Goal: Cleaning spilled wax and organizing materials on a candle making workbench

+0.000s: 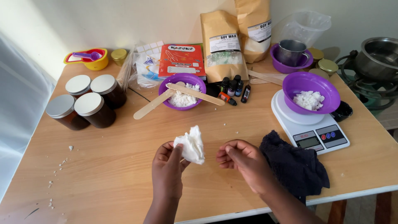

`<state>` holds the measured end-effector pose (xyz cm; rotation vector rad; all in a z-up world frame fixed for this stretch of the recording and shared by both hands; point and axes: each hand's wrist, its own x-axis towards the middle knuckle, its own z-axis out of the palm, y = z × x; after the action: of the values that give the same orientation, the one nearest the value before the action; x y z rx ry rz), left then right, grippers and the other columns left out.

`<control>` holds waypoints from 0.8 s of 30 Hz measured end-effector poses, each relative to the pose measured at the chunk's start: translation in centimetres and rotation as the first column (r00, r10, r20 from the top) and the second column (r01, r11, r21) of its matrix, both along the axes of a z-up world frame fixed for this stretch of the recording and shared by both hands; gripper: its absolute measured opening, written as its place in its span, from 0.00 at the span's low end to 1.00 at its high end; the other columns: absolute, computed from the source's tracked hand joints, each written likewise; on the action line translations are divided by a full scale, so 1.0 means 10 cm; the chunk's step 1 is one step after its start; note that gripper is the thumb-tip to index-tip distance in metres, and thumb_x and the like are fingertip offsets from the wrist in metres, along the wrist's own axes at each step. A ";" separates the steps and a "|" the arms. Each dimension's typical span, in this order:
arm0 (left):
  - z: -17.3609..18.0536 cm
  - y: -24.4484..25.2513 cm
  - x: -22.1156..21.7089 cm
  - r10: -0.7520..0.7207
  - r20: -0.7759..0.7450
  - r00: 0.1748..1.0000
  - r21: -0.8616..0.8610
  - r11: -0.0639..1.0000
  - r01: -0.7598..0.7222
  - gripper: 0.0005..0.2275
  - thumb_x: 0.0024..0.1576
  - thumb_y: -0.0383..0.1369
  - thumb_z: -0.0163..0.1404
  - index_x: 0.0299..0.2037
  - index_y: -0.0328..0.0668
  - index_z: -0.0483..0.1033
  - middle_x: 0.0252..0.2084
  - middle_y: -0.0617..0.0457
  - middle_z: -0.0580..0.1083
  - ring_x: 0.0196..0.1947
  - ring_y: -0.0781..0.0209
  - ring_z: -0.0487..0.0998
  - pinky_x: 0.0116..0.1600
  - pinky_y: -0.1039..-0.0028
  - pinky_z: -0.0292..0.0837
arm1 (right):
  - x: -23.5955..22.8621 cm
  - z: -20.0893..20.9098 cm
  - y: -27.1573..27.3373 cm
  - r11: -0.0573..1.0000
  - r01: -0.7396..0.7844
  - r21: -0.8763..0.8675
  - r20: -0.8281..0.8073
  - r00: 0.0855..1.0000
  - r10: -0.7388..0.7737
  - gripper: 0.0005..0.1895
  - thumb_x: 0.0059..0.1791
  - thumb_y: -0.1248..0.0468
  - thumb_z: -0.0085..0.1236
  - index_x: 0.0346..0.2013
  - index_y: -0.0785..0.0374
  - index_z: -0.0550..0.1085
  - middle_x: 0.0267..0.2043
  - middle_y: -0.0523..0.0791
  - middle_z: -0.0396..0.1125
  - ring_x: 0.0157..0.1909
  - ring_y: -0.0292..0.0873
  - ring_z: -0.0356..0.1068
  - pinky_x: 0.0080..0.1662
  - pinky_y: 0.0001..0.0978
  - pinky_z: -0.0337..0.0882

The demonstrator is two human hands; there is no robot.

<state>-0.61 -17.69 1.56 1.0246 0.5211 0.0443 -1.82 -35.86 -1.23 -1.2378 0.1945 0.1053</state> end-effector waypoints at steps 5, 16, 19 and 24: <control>-0.17 -0.04 -0.03 0.018 0.026 1.000 0.133 0.991 -0.021 0.02 0.54 0.25 0.50 0.34 0.38 0.69 0.31 0.49 0.72 0.30 0.62 0.73 0.38 0.68 0.76 | -0.11 0.06 0.10 0.985 0.056 -0.166 0.181 0.983 -0.025 0.13 0.45 0.66 0.52 0.42 0.69 0.72 0.42 0.51 0.73 0.43 0.42 0.71 0.44 0.30 0.72; -0.20 -0.08 -0.10 -0.451 0.260 0.854 0.130 0.892 0.432 0.05 0.51 0.25 0.53 0.36 0.35 0.74 0.36 0.47 0.77 0.36 0.62 0.78 0.42 0.75 0.77 | -0.01 0.30 -0.06 0.747 0.035 -0.664 0.288 0.934 0.212 0.12 0.40 0.68 0.60 0.39 0.60 0.79 0.35 0.39 0.77 0.34 0.29 0.73 0.36 0.20 0.70; -0.14 0.22 0.08 -0.325 0.052 0.944 0.415 0.867 0.276 0.05 0.48 0.27 0.55 0.35 0.42 0.79 0.26 0.50 0.81 0.19 0.75 0.68 0.23 0.85 0.55 | 0.26 0.40 -0.41 0.593 0.192 -0.782 0.294 0.953 0.079 0.09 0.43 0.66 0.55 0.35 0.59 0.79 0.31 0.38 0.75 0.28 0.31 0.66 0.33 0.23 0.65; -0.23 0.86 0.63 -0.123 0.332 0.935 0.605 0.788 -0.112 0.03 0.54 0.28 0.54 0.32 0.36 0.75 0.27 0.49 0.73 0.26 0.63 0.76 0.34 0.78 0.71 | 0.84 0.21 -0.88 0.195 0.213 -0.958 0.227 0.972 0.056 0.11 0.46 0.67 0.54 0.42 0.54 0.76 0.32 0.49 0.73 0.39 0.51 0.73 0.42 0.40 0.72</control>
<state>5.64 -9.07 -0.73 1.6251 0.1565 0.4161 6.55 -44.69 0.90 -2.5810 0.1199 -0.3315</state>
